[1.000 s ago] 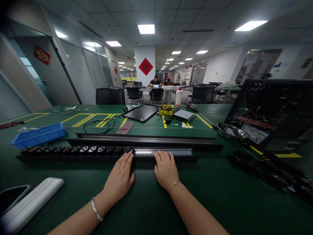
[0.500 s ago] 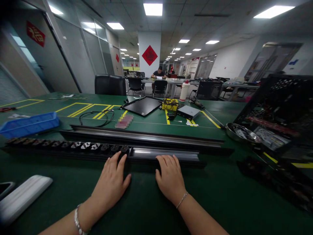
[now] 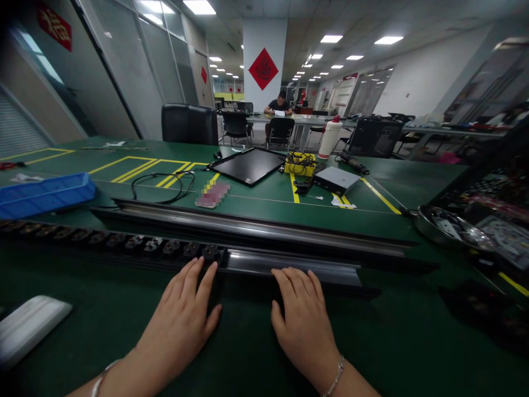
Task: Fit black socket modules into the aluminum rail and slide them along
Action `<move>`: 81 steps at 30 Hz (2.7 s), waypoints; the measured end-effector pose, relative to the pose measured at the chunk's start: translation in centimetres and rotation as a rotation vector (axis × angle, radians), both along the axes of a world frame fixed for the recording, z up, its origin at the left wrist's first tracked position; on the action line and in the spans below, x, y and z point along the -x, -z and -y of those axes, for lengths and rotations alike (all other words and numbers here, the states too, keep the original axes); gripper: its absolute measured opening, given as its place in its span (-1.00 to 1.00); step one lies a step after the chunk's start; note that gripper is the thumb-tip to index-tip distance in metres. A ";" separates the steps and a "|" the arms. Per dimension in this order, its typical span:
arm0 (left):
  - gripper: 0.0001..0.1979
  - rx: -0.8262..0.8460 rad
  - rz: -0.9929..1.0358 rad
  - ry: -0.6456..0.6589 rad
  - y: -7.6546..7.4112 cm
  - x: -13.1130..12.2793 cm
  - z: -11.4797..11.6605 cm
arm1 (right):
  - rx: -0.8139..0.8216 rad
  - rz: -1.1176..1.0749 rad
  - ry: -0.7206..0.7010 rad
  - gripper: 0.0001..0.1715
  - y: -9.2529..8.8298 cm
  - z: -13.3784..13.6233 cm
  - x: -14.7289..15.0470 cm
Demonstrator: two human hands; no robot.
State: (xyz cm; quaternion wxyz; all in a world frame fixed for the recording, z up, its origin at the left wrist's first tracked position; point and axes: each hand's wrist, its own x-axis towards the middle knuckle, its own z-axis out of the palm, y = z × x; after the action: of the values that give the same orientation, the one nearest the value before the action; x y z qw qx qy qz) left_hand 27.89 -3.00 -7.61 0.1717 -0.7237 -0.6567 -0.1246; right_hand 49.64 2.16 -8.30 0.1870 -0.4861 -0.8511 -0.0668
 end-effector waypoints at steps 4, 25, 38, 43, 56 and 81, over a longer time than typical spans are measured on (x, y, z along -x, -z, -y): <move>-0.43 0.021 0.007 0.010 -0.2 0.2 -0.1 | 0.015 0.003 0.008 -0.49 -0.2 0.0 0.1; -0.44 -0.005 0.122 -0.003 -0.3 -0.2 -0.5 | 0.035 -0.054 0.019 -0.52 -0.5 0.1 0.4; -0.50 -0.021 0.194 -0.039 -0.2 -0.1 -1.0 | 0.035 -0.060 0.030 -0.54 -0.7 0.1 0.6; -0.51 -0.004 0.239 -0.046 -0.2 -0.1 -1.0 | 0.041 -0.084 0.025 -0.54 -0.7 0.1 0.6; -0.50 0.007 0.218 -0.022 -0.4 0.2 -1.0 | 0.026 -0.078 0.021 -0.53 -0.7 0.1 0.6; -0.47 -0.001 0.219 -0.017 -0.4 -0.2 -0.8 | 0.020 -0.073 0.020 -0.53 -0.7 0.1 0.5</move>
State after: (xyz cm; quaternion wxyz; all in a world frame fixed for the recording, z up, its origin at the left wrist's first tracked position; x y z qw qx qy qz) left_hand 28.07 -2.21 -7.23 0.1003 -0.7002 -0.6774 -0.2019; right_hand 49.12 2.07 -7.60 0.2126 -0.4985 -0.8393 -0.0425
